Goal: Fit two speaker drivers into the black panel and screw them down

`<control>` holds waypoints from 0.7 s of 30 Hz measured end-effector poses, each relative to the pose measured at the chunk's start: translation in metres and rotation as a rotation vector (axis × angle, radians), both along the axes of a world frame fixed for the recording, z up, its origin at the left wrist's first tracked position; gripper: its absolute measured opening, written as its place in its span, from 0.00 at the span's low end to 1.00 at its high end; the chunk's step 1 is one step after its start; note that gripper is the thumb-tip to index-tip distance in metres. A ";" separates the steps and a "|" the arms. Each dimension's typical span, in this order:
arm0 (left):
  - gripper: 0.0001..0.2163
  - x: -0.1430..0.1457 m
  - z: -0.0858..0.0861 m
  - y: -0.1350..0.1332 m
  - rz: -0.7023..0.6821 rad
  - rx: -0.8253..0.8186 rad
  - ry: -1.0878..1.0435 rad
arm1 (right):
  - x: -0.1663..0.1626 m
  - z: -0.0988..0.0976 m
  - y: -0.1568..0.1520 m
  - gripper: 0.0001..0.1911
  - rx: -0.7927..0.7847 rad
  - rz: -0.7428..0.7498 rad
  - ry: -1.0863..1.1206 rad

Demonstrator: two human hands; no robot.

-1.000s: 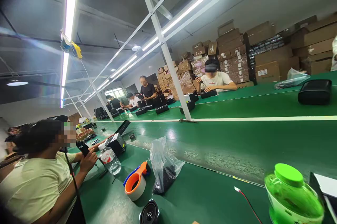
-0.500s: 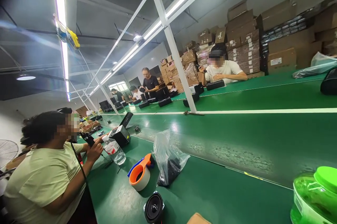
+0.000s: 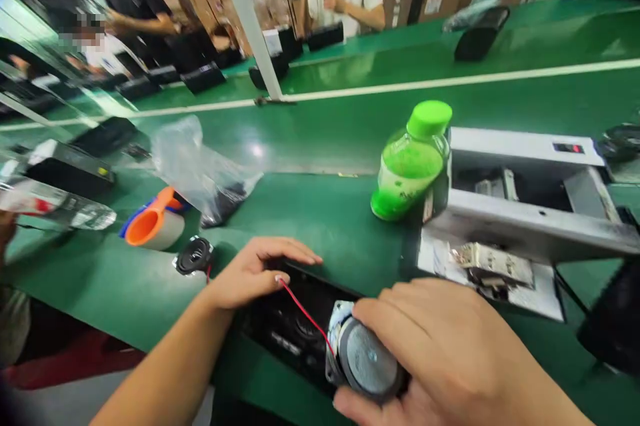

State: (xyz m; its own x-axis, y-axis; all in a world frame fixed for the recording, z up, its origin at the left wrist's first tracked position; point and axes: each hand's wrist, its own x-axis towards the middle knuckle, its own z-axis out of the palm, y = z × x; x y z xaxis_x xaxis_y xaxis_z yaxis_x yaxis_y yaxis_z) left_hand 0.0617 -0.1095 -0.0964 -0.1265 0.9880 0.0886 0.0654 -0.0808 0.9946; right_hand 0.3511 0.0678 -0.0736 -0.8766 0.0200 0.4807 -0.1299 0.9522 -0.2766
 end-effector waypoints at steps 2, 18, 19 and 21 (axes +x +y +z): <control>0.14 -0.001 0.002 0.000 -0.019 0.025 0.058 | -0.009 0.016 0.001 0.15 -0.026 0.028 -0.048; 0.14 0.004 0.025 -0.023 -0.032 0.107 0.644 | 0.011 0.012 -0.015 0.20 0.184 -0.052 -0.362; 0.14 0.005 0.027 -0.025 -0.024 0.110 0.718 | 0.014 0.012 -0.018 0.21 0.217 -0.071 -0.377; 0.14 0.008 0.033 -0.027 -0.029 0.096 0.851 | 0.018 0.015 -0.023 0.21 0.252 -0.085 -0.414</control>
